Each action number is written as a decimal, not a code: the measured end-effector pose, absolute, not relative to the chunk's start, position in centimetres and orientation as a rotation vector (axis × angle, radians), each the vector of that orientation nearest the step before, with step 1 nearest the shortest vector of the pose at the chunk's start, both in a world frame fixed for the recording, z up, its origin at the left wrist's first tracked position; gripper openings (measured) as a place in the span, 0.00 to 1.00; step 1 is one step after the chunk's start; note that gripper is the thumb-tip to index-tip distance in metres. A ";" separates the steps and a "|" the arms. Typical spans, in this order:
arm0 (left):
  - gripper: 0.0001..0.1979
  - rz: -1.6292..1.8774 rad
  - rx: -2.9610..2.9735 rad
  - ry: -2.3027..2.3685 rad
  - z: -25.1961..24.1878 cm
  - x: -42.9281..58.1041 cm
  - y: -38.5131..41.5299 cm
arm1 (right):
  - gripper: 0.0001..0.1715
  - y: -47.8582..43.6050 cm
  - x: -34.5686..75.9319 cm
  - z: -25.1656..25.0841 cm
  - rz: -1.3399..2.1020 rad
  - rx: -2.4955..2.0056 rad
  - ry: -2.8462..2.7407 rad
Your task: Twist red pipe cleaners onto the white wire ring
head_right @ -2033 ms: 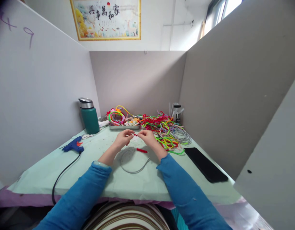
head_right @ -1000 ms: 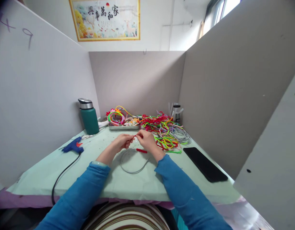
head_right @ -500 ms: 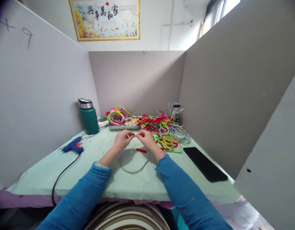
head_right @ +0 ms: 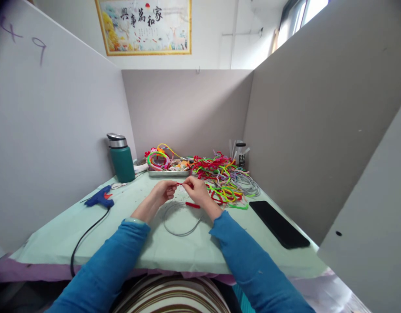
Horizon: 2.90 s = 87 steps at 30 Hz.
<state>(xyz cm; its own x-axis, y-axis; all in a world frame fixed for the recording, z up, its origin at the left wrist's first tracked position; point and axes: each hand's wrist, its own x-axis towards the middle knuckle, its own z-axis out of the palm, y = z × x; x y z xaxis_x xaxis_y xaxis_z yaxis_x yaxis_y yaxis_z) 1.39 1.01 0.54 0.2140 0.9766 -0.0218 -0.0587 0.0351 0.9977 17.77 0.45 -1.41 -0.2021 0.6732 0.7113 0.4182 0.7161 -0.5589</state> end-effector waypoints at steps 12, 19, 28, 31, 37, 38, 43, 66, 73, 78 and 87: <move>0.15 1.097 1.508 1.088 0.1 2.2 0.2 | 0.08 1.2 18.0 -1.7 0.427 -0.945 -1.737; 0.10 1.156 1.717 1.779 -0.2 0.7 1.8 | 0.09 1.7 18.0 -2.0 0.421 -0.981 -1.683; 0.11 1.387 2.142 1.518 -0.1 1.3 1.5 | 0.08 1.5 17.9 -1.9 0.389 -0.979 -1.716; 0.07 1.261 2.279 1.566 -0.2 1.6 1.2 | 0.08 1.6 18.0 -1.9 0.385 -0.988 -1.721; 0.07 1.167 2.315 1.603 -0.1 1.5 0.9 | 0.08 1.8 18.1 -1.9 0.362 -1.019 -1.706; 0.07 1.150 2.327 1.588 -0.1 1.6 0.9 | 0.08 1.9 18.1 -1.9 0.363 -1.030 -1.698; 0.08 1.070 2.404 1.546 -0.1 1.7 0.8 | 0.09 2.2 18.3 -2.1 0.369 -1.064 -1.686; 0.18 1.192 1.374 0.968 0.3 1.9 0.3 | 0.14 1.5 17.9 -2.1 0.496 -0.896 -1.782; 0.17 1.372 1.368 1.162 0.0 1.4 1.4 | 0.18 1.3 18.0 -1.8 0.489 -0.952 -1.908; 0.18 1.412 1.369 1.226 -0.1 1.1 1.9 | 0.14 0.9 17.8 -1.6 0.442 -0.950 -2.027; 0.21 1.444 1.166 1.066 0.2 0.4 1.8 | 0.14 1.2 18.1 -1.9 0.314 -0.991 -2.015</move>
